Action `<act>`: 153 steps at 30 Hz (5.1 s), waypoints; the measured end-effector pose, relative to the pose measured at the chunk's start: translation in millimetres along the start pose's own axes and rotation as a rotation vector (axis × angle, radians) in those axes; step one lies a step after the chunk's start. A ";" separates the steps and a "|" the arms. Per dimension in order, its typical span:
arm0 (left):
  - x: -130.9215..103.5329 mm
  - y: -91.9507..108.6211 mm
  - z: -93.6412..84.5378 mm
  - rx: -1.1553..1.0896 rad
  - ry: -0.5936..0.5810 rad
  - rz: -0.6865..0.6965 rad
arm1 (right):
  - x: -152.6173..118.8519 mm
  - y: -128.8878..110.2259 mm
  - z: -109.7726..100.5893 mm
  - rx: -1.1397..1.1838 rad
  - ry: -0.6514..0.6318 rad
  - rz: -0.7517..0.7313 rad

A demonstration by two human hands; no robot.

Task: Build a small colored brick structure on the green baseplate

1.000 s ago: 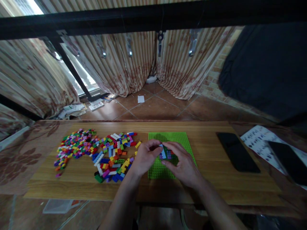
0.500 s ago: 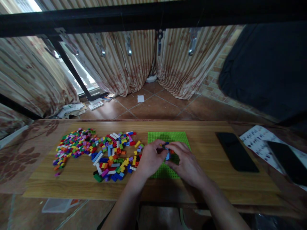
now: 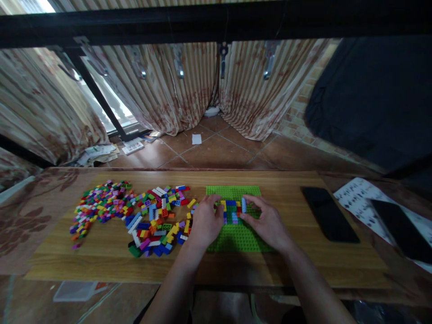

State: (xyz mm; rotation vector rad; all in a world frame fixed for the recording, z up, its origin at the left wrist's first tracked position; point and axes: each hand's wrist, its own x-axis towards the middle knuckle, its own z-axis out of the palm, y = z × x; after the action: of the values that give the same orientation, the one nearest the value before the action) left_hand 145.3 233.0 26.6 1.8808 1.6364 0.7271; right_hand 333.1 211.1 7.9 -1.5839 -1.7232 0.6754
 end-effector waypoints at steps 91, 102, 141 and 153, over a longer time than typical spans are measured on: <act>14.3 -109.9 -122.0 0.661 0.001 -0.169 | -17.4 -24.3 23.5 0.078 0.218 -0.228; 17.2 -113.7 -116.9 0.633 -0.025 -0.125 | -18.8 -23.1 23.6 0.075 0.211 -0.243; -20.7 9.6 -15.3 -1.559 -0.395 -0.369 | -25.8 -45.2 6.3 0.204 -0.007 -0.241; -19.6 20.4 -3.0 -1.515 -0.483 -0.408 | -24.6 -35.8 -0.8 0.033 0.041 -0.255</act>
State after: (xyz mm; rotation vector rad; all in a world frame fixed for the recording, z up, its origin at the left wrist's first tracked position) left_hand 155.2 211.2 42.1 0.5119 0.6365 0.8361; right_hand 311.6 182.4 32.4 -1.3164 -1.8332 0.5379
